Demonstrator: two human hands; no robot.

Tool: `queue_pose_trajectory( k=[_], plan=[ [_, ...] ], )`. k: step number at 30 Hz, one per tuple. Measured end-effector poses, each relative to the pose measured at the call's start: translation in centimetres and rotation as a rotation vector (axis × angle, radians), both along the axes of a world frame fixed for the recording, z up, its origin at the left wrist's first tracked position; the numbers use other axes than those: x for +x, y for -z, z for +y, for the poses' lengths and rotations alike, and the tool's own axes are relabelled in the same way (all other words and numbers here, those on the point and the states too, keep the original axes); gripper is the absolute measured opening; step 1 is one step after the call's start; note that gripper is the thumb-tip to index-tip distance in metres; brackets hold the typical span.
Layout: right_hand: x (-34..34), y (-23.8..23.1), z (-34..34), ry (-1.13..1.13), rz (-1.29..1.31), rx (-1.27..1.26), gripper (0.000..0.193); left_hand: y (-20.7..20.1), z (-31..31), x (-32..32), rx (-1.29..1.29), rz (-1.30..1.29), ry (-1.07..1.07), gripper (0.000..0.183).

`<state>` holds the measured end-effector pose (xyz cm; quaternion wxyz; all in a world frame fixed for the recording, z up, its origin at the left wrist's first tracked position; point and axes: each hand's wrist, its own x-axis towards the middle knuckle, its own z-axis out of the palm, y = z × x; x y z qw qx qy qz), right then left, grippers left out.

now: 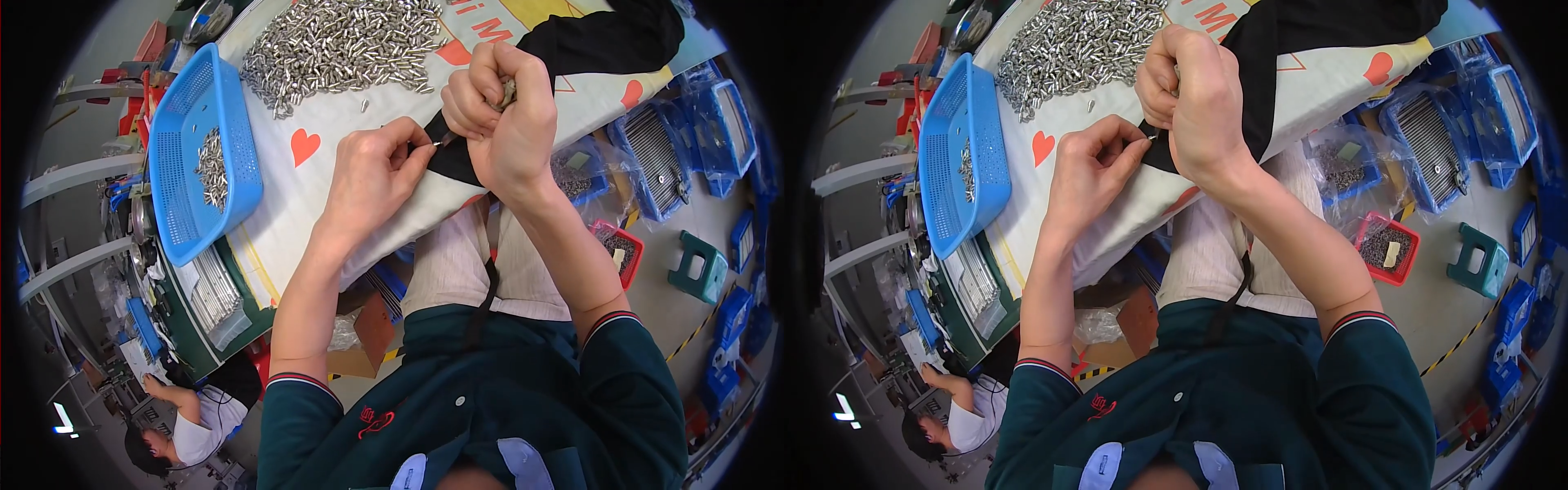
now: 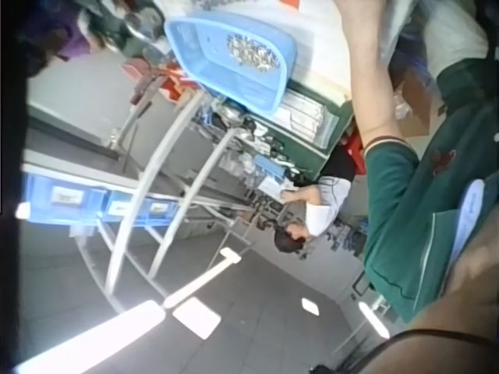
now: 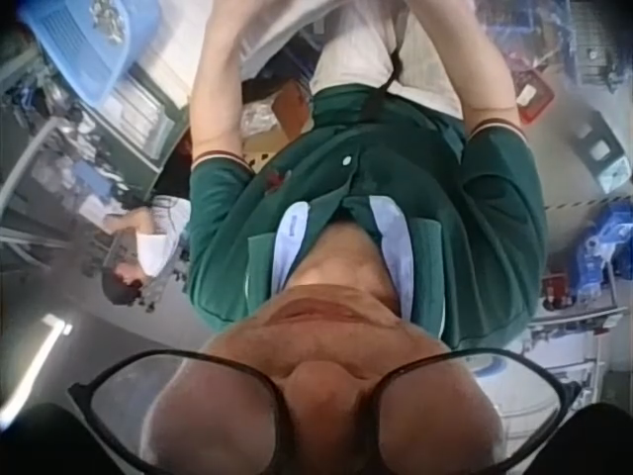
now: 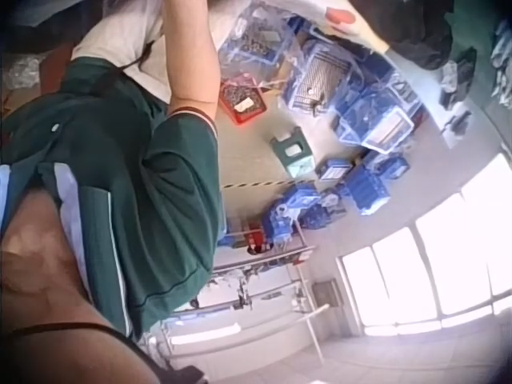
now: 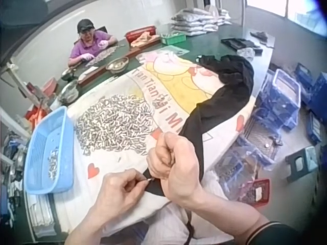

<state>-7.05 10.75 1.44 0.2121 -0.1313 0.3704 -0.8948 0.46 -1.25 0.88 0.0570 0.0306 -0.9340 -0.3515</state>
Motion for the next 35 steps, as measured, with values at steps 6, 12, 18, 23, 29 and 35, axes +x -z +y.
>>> queue_pose_trajectory(
  k=[6,12,18,23,29,35],
  plan=[
    [-0.1,0.0,0.0,-0.016,0.004,0.014,0.031,0.0,0.0,0.0,0.016,-0.014,-0.005,0.007],
    [0.2,0.0,-0.6,-0.014,0.058,0.052,0.03,0.1,0.2,-0.1,0.079,-0.031,-0.025,0.008],
    [0.9,0.1,-1.4,0.049,0.261,0.059,0.031,0.3,0.0,-0.3,0.108,-0.028,-0.012,0.008],
    [1.1,0.6,-1.9,0.12,0.332,0.107,0.031,0.5,0.1,-0.2,0.14,0.051,-0.003,0.007],
    [0.4,0.4,-0.8,0.085,0.203,0.058,0.031,0.0,0.2,0.0,0.027,-0.027,-0.024,0.007],
    [0.4,0.3,-1.0,0.065,0.161,0.077,0.034,0.2,0.1,0.0,-0.018,0.005,0.028,0.017]
  ],
)
